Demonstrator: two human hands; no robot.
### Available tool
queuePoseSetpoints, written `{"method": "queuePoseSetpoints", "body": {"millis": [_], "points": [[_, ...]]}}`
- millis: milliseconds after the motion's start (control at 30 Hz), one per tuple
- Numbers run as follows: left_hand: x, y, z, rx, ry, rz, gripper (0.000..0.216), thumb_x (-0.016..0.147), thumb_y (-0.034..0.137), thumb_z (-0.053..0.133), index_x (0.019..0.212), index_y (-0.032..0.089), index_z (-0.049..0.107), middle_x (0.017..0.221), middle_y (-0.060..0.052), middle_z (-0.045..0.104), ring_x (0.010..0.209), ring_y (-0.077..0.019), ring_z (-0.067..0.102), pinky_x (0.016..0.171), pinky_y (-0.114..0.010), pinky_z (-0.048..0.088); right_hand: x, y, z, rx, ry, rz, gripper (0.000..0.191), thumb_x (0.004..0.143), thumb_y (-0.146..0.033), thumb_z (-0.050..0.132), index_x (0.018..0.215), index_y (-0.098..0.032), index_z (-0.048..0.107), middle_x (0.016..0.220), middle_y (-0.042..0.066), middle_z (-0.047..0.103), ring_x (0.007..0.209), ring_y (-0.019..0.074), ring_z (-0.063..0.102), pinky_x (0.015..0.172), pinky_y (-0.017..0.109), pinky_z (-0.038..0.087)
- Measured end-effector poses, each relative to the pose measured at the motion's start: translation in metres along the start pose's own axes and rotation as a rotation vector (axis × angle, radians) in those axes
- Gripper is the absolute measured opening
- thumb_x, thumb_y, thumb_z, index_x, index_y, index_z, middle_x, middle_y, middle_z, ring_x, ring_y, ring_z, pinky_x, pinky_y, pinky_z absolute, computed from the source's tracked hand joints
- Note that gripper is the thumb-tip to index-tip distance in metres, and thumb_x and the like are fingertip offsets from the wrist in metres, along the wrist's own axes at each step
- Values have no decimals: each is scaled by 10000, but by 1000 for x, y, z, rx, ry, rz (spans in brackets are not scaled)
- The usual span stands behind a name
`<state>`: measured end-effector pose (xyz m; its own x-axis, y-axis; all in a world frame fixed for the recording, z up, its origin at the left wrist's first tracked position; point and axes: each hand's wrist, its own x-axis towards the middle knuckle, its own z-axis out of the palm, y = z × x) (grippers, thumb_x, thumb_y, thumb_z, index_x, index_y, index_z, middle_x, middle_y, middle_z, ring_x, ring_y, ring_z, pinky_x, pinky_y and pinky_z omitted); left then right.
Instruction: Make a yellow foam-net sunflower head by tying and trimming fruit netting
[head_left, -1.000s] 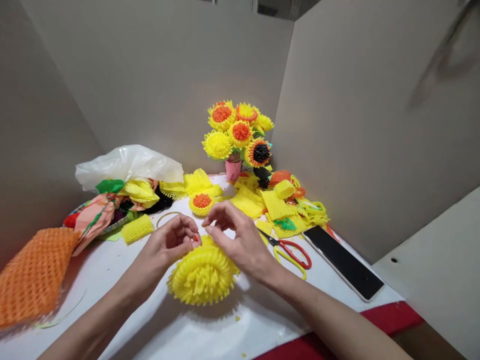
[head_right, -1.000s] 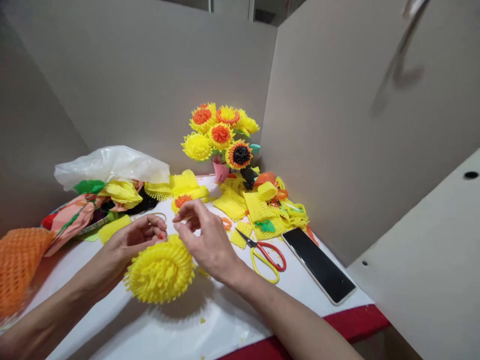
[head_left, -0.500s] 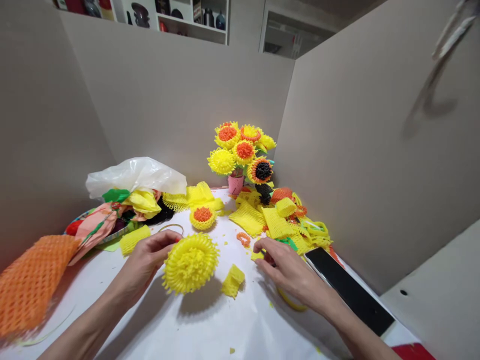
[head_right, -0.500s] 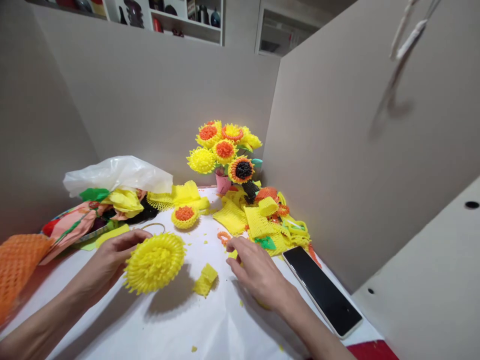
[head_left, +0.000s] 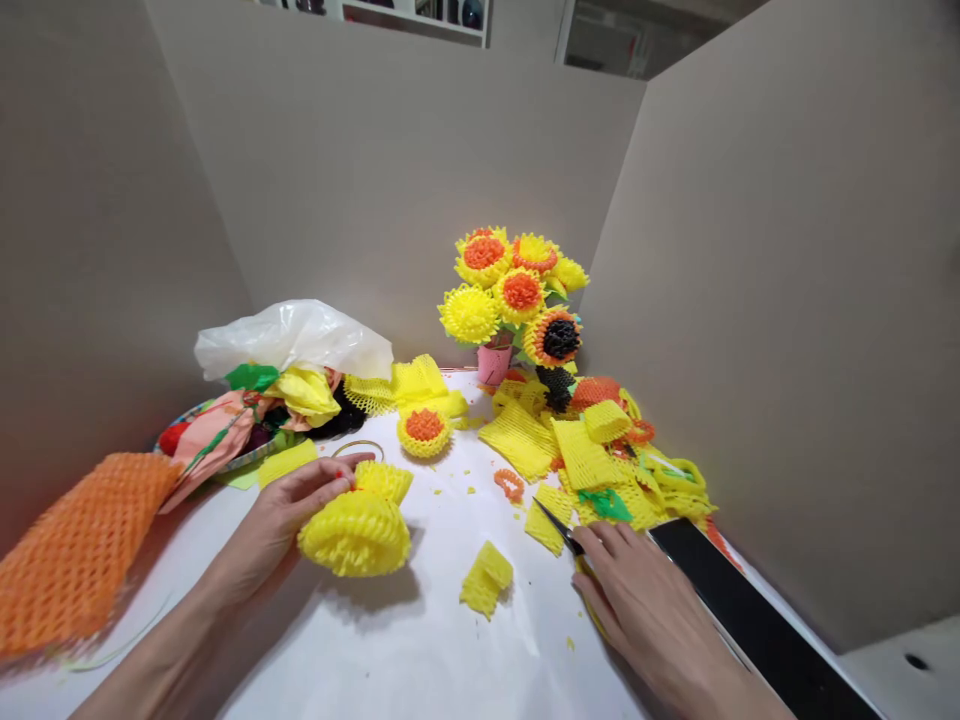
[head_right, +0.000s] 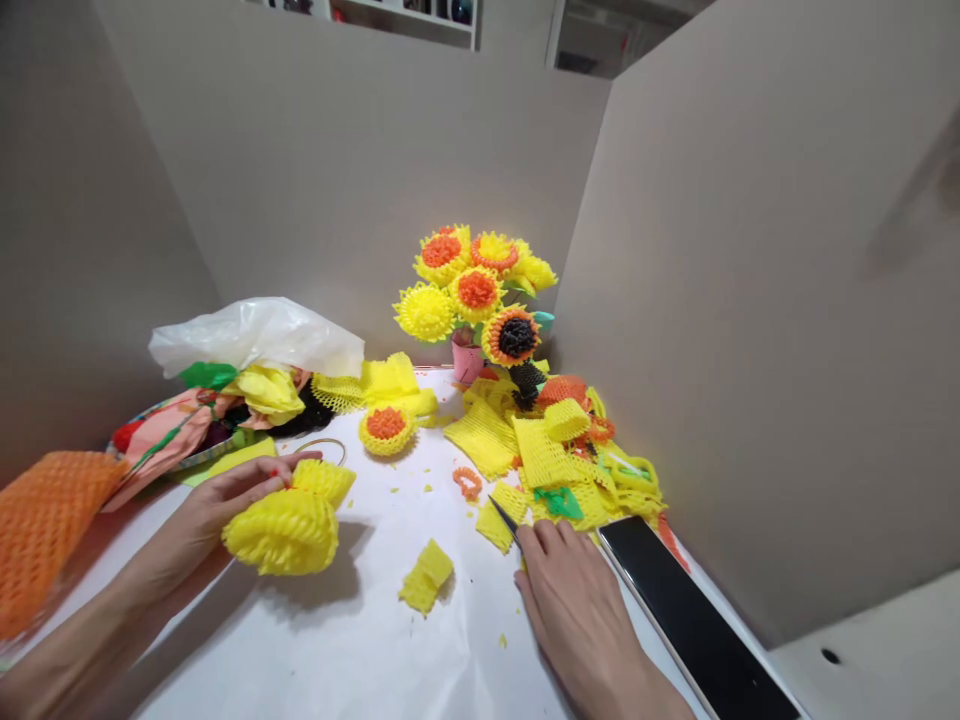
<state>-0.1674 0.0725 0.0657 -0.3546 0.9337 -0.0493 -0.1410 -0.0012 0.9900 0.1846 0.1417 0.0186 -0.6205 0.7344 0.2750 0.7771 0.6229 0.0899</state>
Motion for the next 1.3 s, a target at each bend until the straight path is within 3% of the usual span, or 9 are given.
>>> {"method": "queuePoseSetpoints", "body": {"millis": [133, 267, 400, 600, 767, 1067, 1167, 1300], "points": [[0, 1, -5, 14, 13, 10, 256, 729, 404, 813, 731, 194, 667, 1291, -79, 635, 908, -243, 683, 728, -320, 549, -8, 13, 17, -49, 99, -61, 267, 932, -235, 472, 1108, -173, 664, 998, 136, 731, 852, 299, 709, 724, 457, 602], [0, 1, -11, 98, 30, 72, 250, 693, 424, 828, 674, 210, 701, 1163, -77, 675, 955, -264, 649, 747, -322, 530, -17, 23, 20, -26, 120, -65, 246, 914, -265, 482, 1060, -199, 669, 1016, 142, 741, 825, 297, 734, 674, 425, 622], [-3, 1, -13, 187, 15, 129, 202, 671, 392, 836, 626, 236, 715, 1069, -48, 682, 1005, -263, 614, 781, -315, 493, -15, 22, 15, 48, 64, -11, 226, 912, -268, 465, 988, -208, 669, 881, 116, 729, 706, 268, 731, 580, 384, 621], [-11, 9, -11, 302, -49, 214, 146, 743, 378, 771, 648, 266, 762, 1001, -46, 674, 1018, -252, 582, 896, -328, 446, -9, 17, 0, 250, 8, 86, 220, 940, -348, 483, 1037, -224, 637, 937, 119, 729, 789, 256, 736, 635, 336, 628], [-17, 13, -6, 370, -141, 312, 162, 828, 285, 675, 688, 295, 756, 953, -24, 687, 993, -216, 593, 870, -285, 467, -10, 19, -18, 503, 3, 124, 208, 906, -399, 567, 1051, -263, 630, 981, 91, 726, 806, 218, 729, 647, 269, 620], [-16, 0, 3, 279, -376, 215, 93, 807, 249, 744, 716, 261, 758, 915, -18, 676, 817, -149, 590, 704, -203, 467, 28, -26, -60, 992, -231, -5, 228, 835, -250, 663, 1059, -235, 622, 999, 61, 665, 829, 173, 645, 690, 234, 547], [-15, -4, 8, 263, -438, 194, 105, 834, 255, 728, 731, 250, 745, 908, -6, 675, 804, -129, 585, 697, -181, 450, 43, -32, -61, 1096, -307, -88, 409, 728, -226, 818, 1107, -240, 666, 1013, 30, 640, 896, 163, 618, 801, 238, 517], [-15, -6, 13, 304, -474, 198, 131, 892, 290, 674, 778, 250, 727, 923, 0, 673, 839, -123, 601, 735, -165, 443, 44, -32, -54, 1190, -428, -115, 512, 718, -45, 754, 1167, -286, 701, 1006, 12, 596, 886, 132, 594, 777, 213, 494]]}}
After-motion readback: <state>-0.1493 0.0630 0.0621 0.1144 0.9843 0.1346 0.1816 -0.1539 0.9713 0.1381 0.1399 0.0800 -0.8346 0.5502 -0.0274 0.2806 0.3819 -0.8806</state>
